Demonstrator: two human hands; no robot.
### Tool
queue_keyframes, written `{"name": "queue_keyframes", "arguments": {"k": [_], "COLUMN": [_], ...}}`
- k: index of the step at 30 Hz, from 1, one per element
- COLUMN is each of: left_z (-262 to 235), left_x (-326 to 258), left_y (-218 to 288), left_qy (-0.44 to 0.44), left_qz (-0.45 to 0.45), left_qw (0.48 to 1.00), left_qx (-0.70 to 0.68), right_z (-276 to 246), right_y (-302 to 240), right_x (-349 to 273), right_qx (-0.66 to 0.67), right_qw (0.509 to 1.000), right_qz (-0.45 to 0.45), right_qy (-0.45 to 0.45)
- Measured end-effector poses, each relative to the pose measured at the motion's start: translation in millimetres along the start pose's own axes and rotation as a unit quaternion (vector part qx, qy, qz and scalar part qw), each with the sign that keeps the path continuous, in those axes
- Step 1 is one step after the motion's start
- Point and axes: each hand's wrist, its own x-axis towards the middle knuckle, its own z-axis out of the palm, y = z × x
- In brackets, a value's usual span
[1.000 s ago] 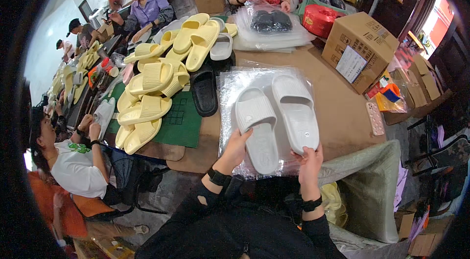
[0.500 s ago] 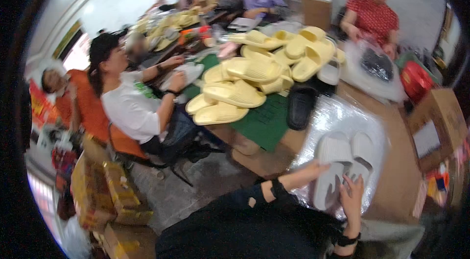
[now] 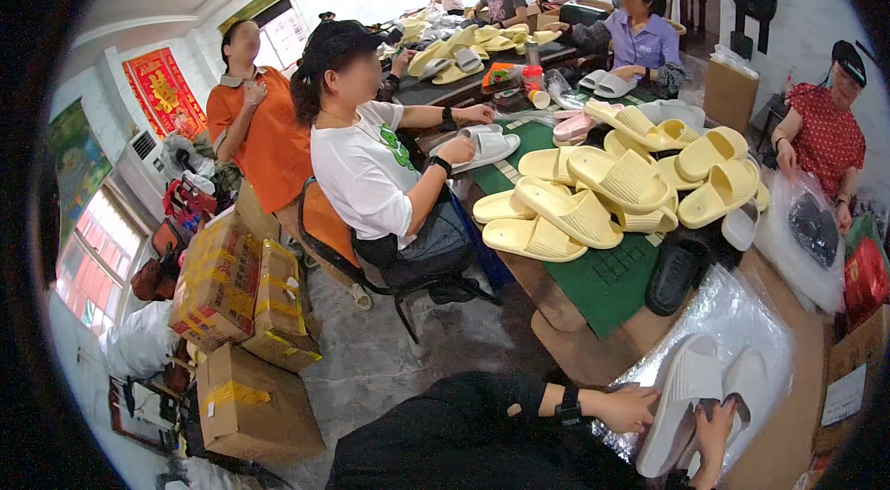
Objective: The recorder is inspecting, pairing, and packaging foam slippers into plastic bags.
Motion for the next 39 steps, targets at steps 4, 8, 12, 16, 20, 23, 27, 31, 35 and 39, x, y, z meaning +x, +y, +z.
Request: {"name": "queue_keyframes", "arguments": {"k": [4,8,12,16,20,23,27,31,35,39], "left_z": [9,13,24,20,28,30,32,29,7,21], "left_x": [-3,-9,-9,-8,-2,3,1,1,-6,6], "left_y": [8,12,3,9,8,10,6,17,38,10], "left_qy": [-0.005,-0.008,0.010,-0.023,-0.018,-0.031,-0.026,0.020,0.052,0.141], "left_qz": [-0.019,-0.029,0.004,0.013,0.003,0.006,-0.033,-0.041,0.020,0.011], "left_qw": [0.999,1.000,1.000,0.996,0.993,0.993,0.994,0.997,0.994,0.968], "left_qx": [0.032,-0.009,-0.017,0.086,0.117,0.110,0.097,0.067,0.098,0.206], "right_z": [6,-1,4,20,8,-5,5,0,-11,-30], "right_y": [-7,-16,1,47,67,44,23,-2,-21,-22], "right_x": [3,4,4,2,-27,-73,-66,-66,-67,-87], "right_qx": [-0.044,0.023,0.129,0.161,0.433,0.493,0.499,0.489,0.471,0.448], "right_qw": [0.999,0.999,0.989,0.968,0.881,0.839,0.858,0.868,0.868,0.866], "right_qz": [0.029,0.044,0.039,-0.010,0.001,0.030,-0.019,-0.081,-0.130,-0.140], "right_qy": [0.011,0.006,0.059,0.191,0.189,0.227,0.122,0.011,-0.089,-0.174]}}
